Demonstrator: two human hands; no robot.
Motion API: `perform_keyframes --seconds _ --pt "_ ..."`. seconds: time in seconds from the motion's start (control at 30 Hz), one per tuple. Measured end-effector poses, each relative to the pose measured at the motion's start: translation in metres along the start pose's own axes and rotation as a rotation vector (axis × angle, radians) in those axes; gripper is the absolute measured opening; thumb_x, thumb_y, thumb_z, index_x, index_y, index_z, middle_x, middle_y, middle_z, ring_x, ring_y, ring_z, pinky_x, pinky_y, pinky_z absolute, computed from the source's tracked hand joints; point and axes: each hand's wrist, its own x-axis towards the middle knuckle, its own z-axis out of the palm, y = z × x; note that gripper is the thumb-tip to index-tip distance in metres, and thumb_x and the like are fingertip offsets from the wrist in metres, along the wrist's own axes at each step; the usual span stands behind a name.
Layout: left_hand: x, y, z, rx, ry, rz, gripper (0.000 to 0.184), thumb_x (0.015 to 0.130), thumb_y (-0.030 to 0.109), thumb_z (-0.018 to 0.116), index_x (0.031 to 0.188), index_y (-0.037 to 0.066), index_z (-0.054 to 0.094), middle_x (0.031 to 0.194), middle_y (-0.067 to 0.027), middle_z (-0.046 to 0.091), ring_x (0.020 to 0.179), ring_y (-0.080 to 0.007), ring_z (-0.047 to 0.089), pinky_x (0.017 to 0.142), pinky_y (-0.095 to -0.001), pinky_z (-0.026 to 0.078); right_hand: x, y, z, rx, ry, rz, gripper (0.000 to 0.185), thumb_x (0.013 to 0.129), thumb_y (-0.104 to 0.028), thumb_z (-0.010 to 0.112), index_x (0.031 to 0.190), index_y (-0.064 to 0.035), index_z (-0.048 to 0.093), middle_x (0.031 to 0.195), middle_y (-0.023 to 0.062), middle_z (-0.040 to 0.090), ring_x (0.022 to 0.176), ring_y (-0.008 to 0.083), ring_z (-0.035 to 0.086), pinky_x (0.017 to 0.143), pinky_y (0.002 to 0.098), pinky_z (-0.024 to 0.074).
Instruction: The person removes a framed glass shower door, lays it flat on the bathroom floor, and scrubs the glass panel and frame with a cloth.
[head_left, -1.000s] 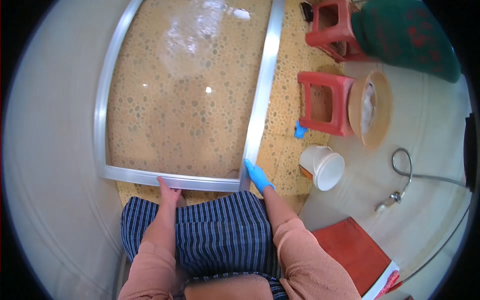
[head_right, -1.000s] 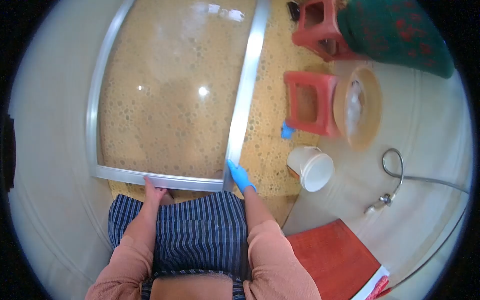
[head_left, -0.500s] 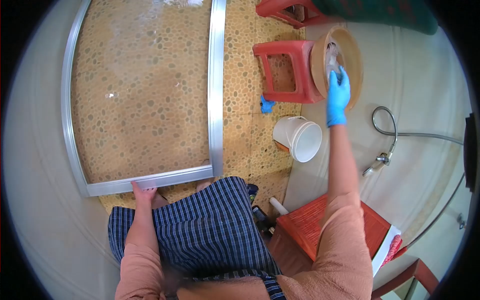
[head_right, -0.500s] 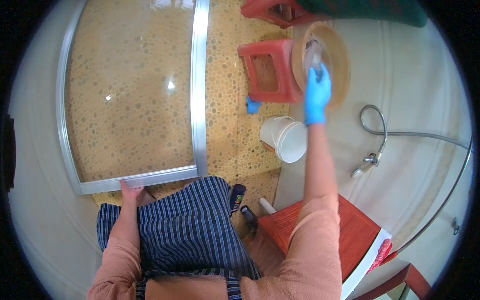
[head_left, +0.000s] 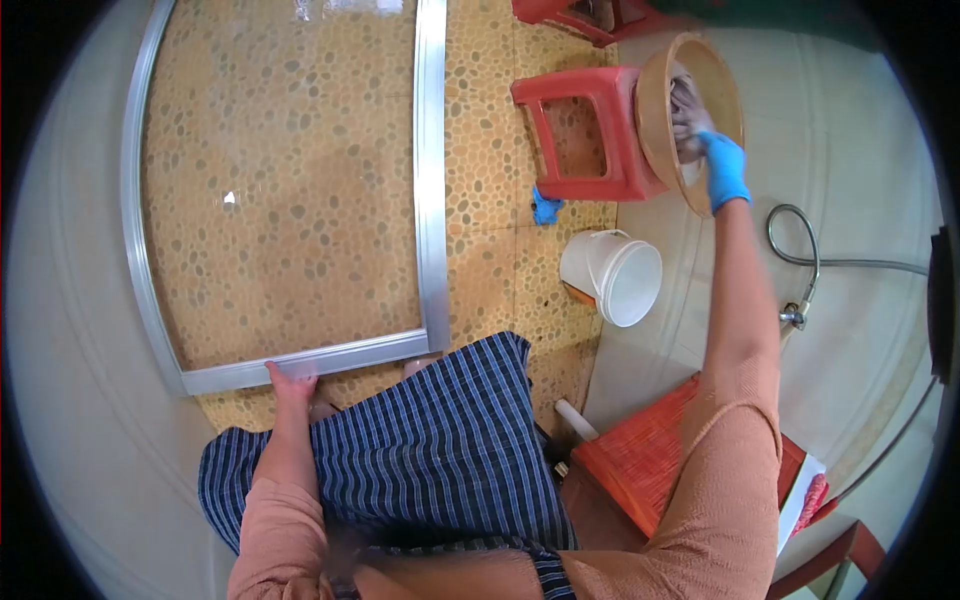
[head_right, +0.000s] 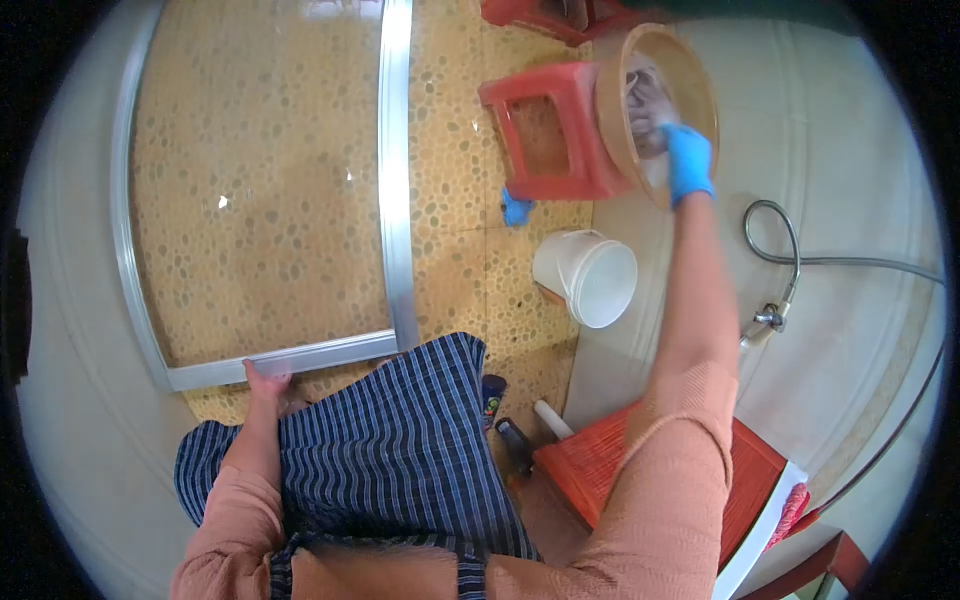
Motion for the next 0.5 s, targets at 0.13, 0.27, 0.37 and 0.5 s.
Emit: perform_keyframes --seconds 0.13,0.27,0.37,0.5 --pt "0.038 -0.007 -0.003 0.047 -0.003 0.041 0.08 0.083 0.068 0.046 0.14 0.012 0.034 0.143 -0.0095 0.037 0.128 -0.031 0.039 0.101 -0.0505 0.037 0.04 0.023 -0.065 0.42 0.304 0.135 0.035 0.079 -0.03 0.066 0.096 0.001 0.068 0.095 0.0097 0.066 0.087 0.0164 0.059 0.073 0.0347 0.0431" --pt "0.05 -0.009 0.003 0.154 -0.12 0.073 0.073 0.089 0.064 0.038 0.138 0.011 0.036 0.138 -0.0106 0.043 0.122 -0.0326 0.045 0.094 -0.0528 0.043 0.012 -0.047 -0.122 0.701 0.41 0.151 0.042 0.082 -0.039 0.061 0.115 -0.0137 0.063 0.116 0.0 0.06 0.11 0.0147 0.049 0.093 0.0406 0.0311" --pt "0.036 -0.014 0.021 0.484 0.094 0.09 0.069 0.09 0.057 0.041 0.137 0.008 0.035 0.136 -0.0115 0.045 0.121 -0.0336 0.045 0.093 -0.0575 0.042 0.002 -0.071 -0.153 0.867 0.471 0.012 0.04 0.086 -0.039 0.056 0.119 -0.0164 0.061 0.12 -0.0012 0.06 0.114 0.0146 0.049 0.097 0.0414 0.0293" --pt "0.004 -0.056 0.068 0.48 0.141 0.26 0.064 0.085 0.035 0.053 0.139 0.008 0.031 0.136 -0.0147 0.041 0.119 -0.035 0.046 0.093 -0.0543 0.043 -0.019 -0.094 -0.184 1.121 0.505 -0.155 0.032 0.093 -0.025 0.048 0.119 -0.0105 0.06 0.116 0.0043 0.062 0.106 0.0172 0.056 0.096 0.0344 0.0396"
